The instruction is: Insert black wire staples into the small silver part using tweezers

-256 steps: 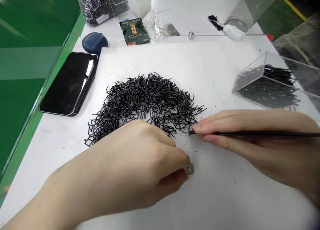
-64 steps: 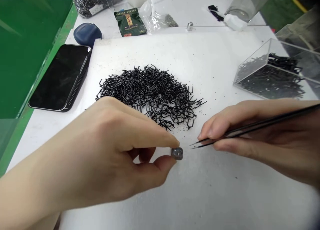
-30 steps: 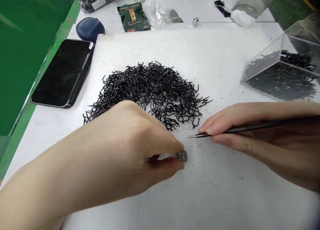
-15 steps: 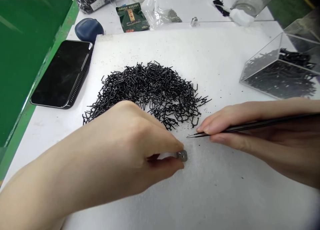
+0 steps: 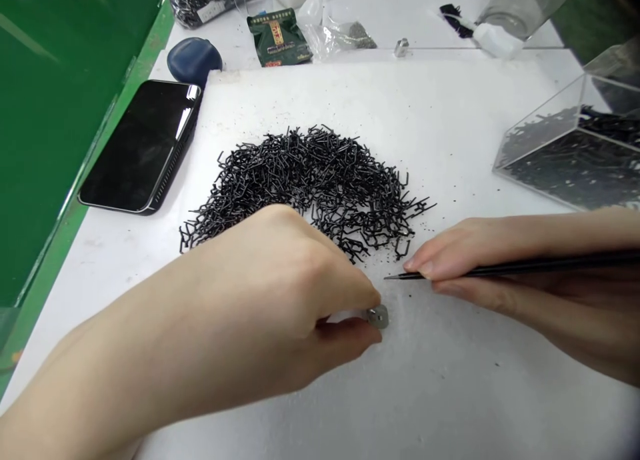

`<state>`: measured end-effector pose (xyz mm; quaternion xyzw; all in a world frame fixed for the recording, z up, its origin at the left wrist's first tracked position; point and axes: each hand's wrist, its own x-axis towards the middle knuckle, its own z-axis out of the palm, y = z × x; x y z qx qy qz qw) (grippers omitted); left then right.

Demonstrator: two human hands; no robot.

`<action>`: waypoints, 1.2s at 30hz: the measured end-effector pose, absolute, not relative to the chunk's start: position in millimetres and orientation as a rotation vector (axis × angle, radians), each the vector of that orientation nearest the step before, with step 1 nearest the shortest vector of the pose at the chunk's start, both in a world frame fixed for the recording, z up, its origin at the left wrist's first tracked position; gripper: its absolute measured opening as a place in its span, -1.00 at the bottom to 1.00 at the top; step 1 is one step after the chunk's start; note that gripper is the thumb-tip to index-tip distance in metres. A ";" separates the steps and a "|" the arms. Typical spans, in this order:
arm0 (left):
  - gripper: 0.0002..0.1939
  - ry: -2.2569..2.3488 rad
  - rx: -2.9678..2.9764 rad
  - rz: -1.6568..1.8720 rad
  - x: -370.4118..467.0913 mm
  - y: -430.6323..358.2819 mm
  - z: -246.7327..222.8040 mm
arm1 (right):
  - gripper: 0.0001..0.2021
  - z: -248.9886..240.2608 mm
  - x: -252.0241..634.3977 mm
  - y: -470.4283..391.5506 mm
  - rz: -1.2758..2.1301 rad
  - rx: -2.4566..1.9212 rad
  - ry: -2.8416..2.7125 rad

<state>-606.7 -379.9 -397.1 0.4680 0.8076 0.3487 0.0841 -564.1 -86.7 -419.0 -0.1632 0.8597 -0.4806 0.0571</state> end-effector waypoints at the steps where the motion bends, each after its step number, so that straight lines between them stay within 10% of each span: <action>1: -0.61 2.388 1.387 1.052 -606.9 -380.0 -397.2 | -0.96 -419.0 -564.0 -86.8 -1.444 -0.511 2.602; 36: -0.57 2.463 1.403 1.041 -604.8 -370.5 -402.8 | -0.85 -410.3 -556.0 -91.0 -1.579 -0.592 2.492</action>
